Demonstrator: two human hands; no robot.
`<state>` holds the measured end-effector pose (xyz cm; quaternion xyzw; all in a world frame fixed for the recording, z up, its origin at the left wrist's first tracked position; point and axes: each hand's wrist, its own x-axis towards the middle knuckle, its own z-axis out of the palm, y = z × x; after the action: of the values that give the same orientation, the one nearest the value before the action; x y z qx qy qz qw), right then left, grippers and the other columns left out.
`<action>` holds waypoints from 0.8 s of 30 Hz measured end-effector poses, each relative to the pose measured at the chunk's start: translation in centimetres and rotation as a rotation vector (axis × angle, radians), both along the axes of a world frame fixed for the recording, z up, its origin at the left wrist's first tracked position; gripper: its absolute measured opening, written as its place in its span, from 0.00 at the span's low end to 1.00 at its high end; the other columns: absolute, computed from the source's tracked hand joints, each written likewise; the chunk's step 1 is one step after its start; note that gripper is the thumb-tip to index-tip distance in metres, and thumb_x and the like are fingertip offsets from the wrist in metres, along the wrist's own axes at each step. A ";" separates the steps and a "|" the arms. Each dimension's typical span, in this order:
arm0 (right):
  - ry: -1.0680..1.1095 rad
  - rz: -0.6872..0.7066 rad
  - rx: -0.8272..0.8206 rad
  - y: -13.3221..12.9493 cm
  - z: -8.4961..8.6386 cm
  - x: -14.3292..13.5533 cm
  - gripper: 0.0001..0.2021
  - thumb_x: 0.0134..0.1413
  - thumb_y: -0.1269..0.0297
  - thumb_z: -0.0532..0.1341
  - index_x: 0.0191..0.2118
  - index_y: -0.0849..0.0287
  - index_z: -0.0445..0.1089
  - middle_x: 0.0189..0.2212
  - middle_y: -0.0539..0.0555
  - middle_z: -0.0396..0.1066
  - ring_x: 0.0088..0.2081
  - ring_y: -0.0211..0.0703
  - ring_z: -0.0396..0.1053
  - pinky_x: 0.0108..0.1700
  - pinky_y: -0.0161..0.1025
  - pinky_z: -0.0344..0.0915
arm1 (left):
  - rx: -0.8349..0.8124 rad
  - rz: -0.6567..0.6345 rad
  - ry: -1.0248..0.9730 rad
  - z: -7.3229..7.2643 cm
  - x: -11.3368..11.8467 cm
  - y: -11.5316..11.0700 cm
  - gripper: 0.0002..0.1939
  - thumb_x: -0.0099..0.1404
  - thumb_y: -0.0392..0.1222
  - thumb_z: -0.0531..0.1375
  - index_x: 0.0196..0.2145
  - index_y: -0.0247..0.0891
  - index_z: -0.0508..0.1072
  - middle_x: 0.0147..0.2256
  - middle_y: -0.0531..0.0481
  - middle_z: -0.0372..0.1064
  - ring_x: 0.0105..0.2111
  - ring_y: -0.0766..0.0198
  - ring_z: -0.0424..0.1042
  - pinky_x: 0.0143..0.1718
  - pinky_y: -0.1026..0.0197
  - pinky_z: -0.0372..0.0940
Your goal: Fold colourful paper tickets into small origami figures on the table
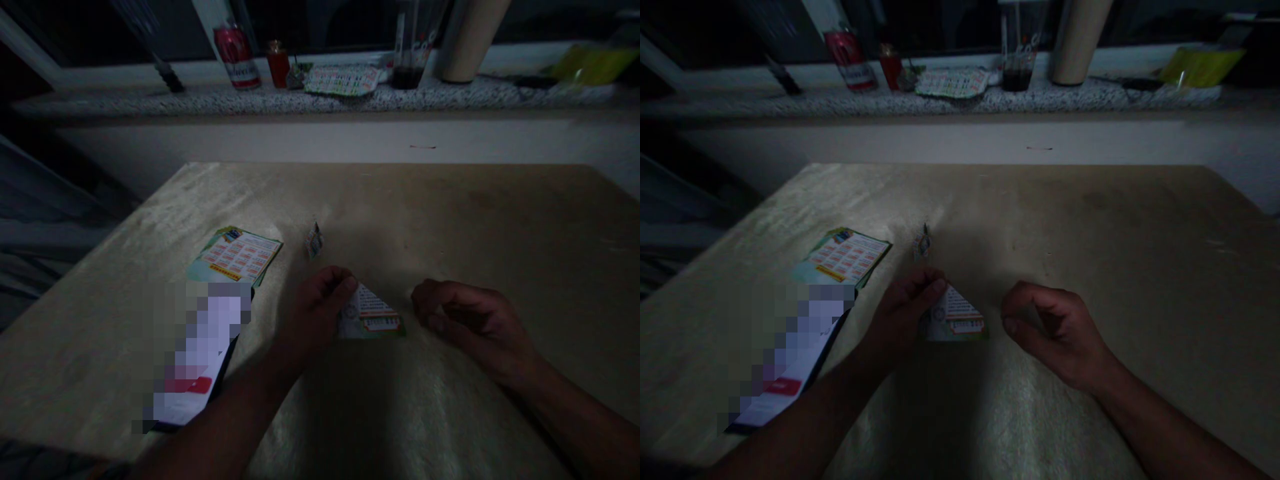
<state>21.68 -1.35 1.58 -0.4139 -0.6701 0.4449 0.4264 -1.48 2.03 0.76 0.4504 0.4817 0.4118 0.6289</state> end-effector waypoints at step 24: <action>-0.680 0.137 0.450 1.1 -1.9 -0.6 0.15 0.64 0.71 0.61 0.55 0.52 0.73 0.49 0.54 0.77 0.51 0.49 0.70 0.55 0.51 0.60 | 0.919 -0.626 0.919 -0.2 -1.0 -1.1 0.24 0.69 0.25 0.54 0.61 0.35 0.66 0.60 0.45 0.67 0.60 0.58 0.63 0.63 0.52 0.56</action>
<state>21.08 -0.21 -0.28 -0.3880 -0.8794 0.1524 0.2300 -2.53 0.94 0.58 0.9142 0.3237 0.1420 0.1981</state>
